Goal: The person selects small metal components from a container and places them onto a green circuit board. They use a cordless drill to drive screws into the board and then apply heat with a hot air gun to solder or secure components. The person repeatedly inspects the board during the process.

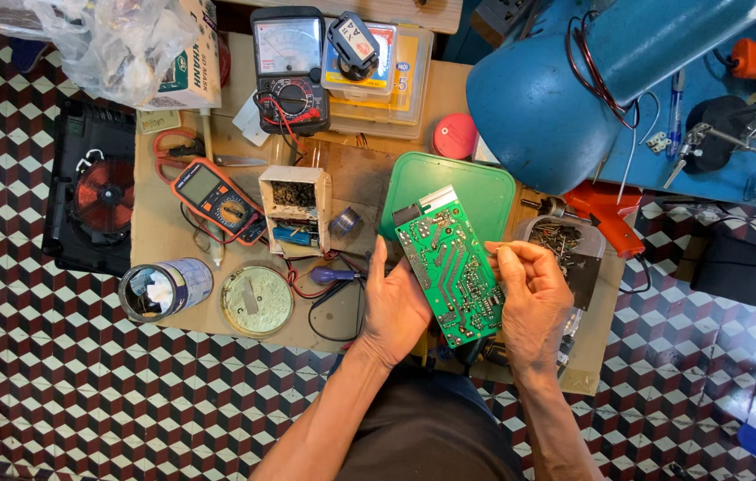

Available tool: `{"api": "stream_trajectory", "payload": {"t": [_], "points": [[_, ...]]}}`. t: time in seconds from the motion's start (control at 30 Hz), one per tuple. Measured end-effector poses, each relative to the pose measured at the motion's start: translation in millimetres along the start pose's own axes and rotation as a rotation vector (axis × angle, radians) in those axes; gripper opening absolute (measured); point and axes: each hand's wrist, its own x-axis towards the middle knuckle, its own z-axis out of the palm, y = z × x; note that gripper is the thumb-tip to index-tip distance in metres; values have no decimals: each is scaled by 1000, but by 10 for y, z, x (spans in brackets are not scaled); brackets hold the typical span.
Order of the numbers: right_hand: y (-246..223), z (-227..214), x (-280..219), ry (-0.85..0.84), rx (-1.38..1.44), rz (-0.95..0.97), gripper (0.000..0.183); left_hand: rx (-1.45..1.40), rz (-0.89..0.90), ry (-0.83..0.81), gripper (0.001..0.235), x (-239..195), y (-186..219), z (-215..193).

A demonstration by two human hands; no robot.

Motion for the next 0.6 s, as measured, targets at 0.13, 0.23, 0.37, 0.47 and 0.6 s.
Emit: {"api": "stream_trajectory", "payload": {"t": [0.13, 0.23, 0.37, 0.47, 0.6], "points": [[83, -11, -50, 116, -240, -87, 17, -2, 80, 42, 79, 59, -56, 118], [222, 56, 22, 212, -317, -61, 18, -16, 144, 44, 79, 103, -113, 220], [378, 79, 270, 238, -347, -166, 18, 7, 169, 53, 80, 172, -128, 302], [394, -21, 483, 155, -235, -158, 18, 101, 141, 63, 81, 164, -57, 277], [293, -76, 753, 56, -154, -79, 20, 446, 79, 128, 81, 48, 200, 195]]}}
